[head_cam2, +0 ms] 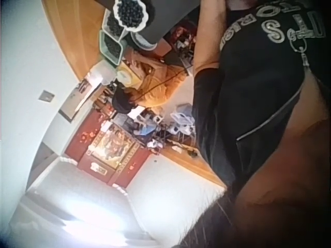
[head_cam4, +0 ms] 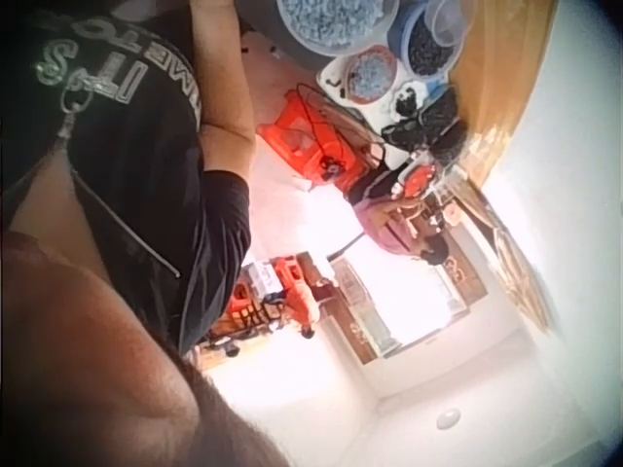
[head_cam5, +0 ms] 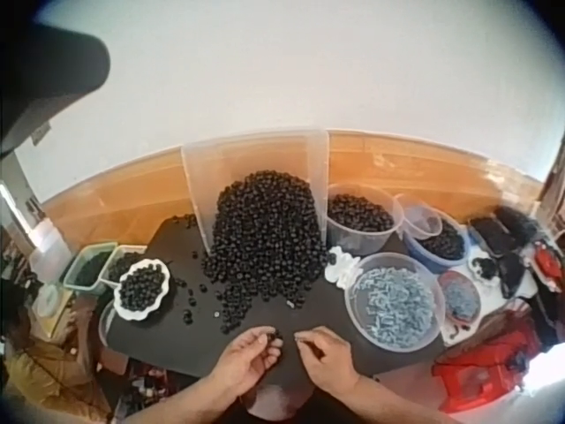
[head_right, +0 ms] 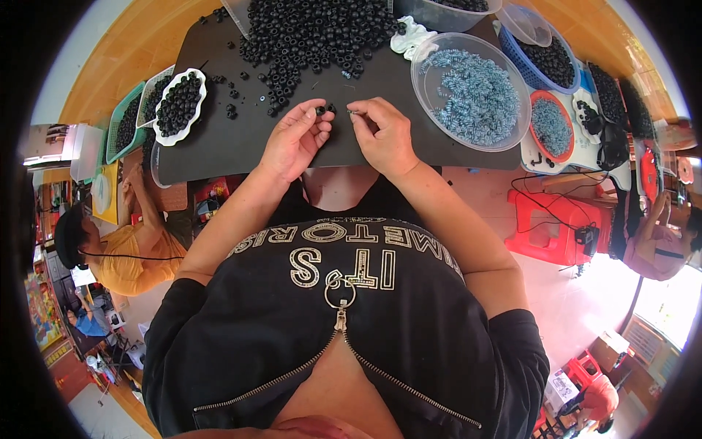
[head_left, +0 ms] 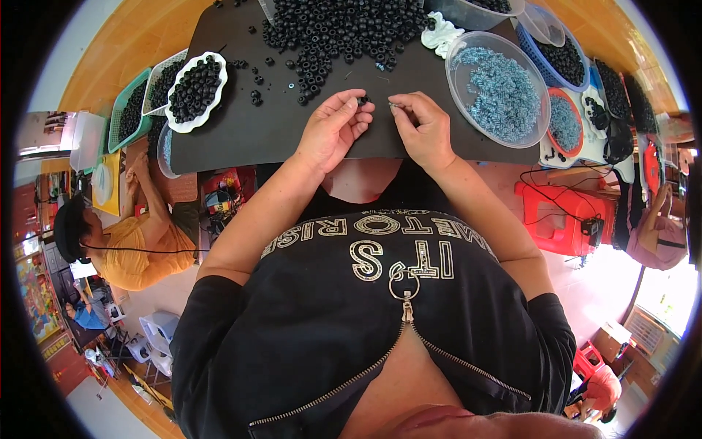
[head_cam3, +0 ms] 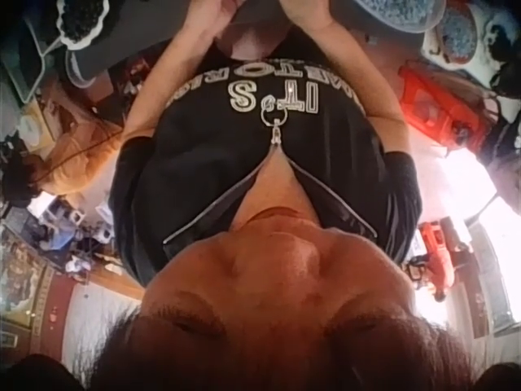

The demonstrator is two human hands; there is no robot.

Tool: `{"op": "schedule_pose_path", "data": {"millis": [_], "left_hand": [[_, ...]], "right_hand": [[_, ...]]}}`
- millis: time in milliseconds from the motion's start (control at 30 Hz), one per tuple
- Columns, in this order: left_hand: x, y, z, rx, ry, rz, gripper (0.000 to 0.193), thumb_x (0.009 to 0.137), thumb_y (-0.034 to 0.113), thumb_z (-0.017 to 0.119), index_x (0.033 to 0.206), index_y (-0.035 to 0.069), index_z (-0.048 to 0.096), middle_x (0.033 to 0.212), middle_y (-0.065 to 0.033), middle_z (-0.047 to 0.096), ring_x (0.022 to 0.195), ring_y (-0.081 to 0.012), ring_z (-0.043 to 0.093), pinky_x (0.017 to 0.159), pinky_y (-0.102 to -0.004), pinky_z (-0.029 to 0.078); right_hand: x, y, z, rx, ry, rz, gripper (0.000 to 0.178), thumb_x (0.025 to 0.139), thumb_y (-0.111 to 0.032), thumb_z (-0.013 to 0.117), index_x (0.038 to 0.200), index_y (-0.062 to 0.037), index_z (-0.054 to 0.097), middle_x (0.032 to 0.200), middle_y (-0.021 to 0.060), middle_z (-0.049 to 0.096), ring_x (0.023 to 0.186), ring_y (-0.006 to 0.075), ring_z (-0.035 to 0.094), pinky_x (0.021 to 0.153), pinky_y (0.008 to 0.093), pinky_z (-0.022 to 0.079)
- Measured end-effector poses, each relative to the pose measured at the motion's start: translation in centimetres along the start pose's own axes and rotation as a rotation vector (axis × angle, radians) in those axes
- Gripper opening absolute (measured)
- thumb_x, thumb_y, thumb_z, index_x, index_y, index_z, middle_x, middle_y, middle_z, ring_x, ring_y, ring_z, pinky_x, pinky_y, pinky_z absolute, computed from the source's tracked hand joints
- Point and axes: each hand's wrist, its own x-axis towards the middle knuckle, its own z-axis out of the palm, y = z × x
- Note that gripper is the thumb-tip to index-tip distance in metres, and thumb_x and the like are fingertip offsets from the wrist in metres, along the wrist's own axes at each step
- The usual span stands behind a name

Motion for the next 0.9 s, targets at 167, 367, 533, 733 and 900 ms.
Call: {"op": "schedule_pose_path", "data": {"millis": [167, 367, 533, 733, 900], "left_hand": [[0.0, -0.1, 0.4, 0.067, 0.015, -0.007, 0.021, 0.090, 0.013, 0.050, 0.107, 0.002, 0.054, 0.094, -0.0089, 0.060, 0.081, -0.0133, 0.058, 0.074, -0.0241, 0.048], [0.1, -0.8, 0.3, 0.122, -0.008, 0.006, 0.018, 0.089, 0.008, 0.051, 0.104, 0.000, 0.056, 0.089, -0.0059, 0.059, 0.076, -0.0120, 0.056, 0.072, -0.0236, 0.047], [-0.1, -1.1, 0.6, 0.279, 0.017, 0.056, 0.016, 0.086, 0.008, 0.056, 0.100, 0.001, 0.060, 0.080, -0.0017, 0.059, 0.072, -0.0069, 0.053, 0.067, -0.0188, 0.045], [-0.3, -1.0, 0.7, 0.435, -0.016, 0.040, 0.018, 0.087, 0.005, 0.054, 0.103, -0.001, 0.059, 0.082, -0.0022, 0.059, 0.073, -0.0085, 0.053, 0.068, -0.0215, 0.045], [-0.1, -0.8, 0.4, 0.344, -0.016, -0.004, 0.019, 0.087, 0.004, 0.054, 0.104, -0.002, 0.058, 0.086, -0.0052, 0.060, 0.075, -0.0095, 0.054, 0.070, -0.0221, 0.045]], "right_hand": [[-0.2, 0.1, 0.3, 0.092, 0.001, 0.038, 0.011, 0.075, 0.002, 0.062, 0.086, -0.0018, 0.061, 0.077, 0.0070, 0.061, 0.067, 0.0125, 0.060, 0.055, 0.0225, 0.047], [0.2, -1.1, 0.2, 0.010, -0.080, -0.060, 0.009, 0.075, 0.001, 0.061, 0.083, -0.0017, 0.061, 0.075, 0.0085, 0.060, 0.067, 0.0189, 0.061, 0.057, 0.0270, 0.048], [0.0, -1.6, -0.1, -0.159, -0.104, -0.180, 0.010, 0.074, 0.001, 0.059, 0.084, -0.0018, 0.061, 0.076, 0.0115, 0.059, 0.068, 0.0268, 0.059, 0.061, 0.0315, 0.049], [-0.7, -1.7, 0.1, -0.133, -0.056, -0.218, 0.016, 0.075, 0.002, 0.057, 0.090, -0.0018, 0.059, 0.078, 0.0116, 0.060, 0.070, 0.0280, 0.060, 0.061, 0.0335, 0.049], [-0.5, -1.2, -1.4, -0.407, -0.140, -0.396, 0.018, 0.077, 0.001, 0.055, 0.095, -0.0014, 0.057, 0.077, 0.0122, 0.058, 0.070, 0.0295, 0.059, 0.061, 0.0358, 0.049]]}}
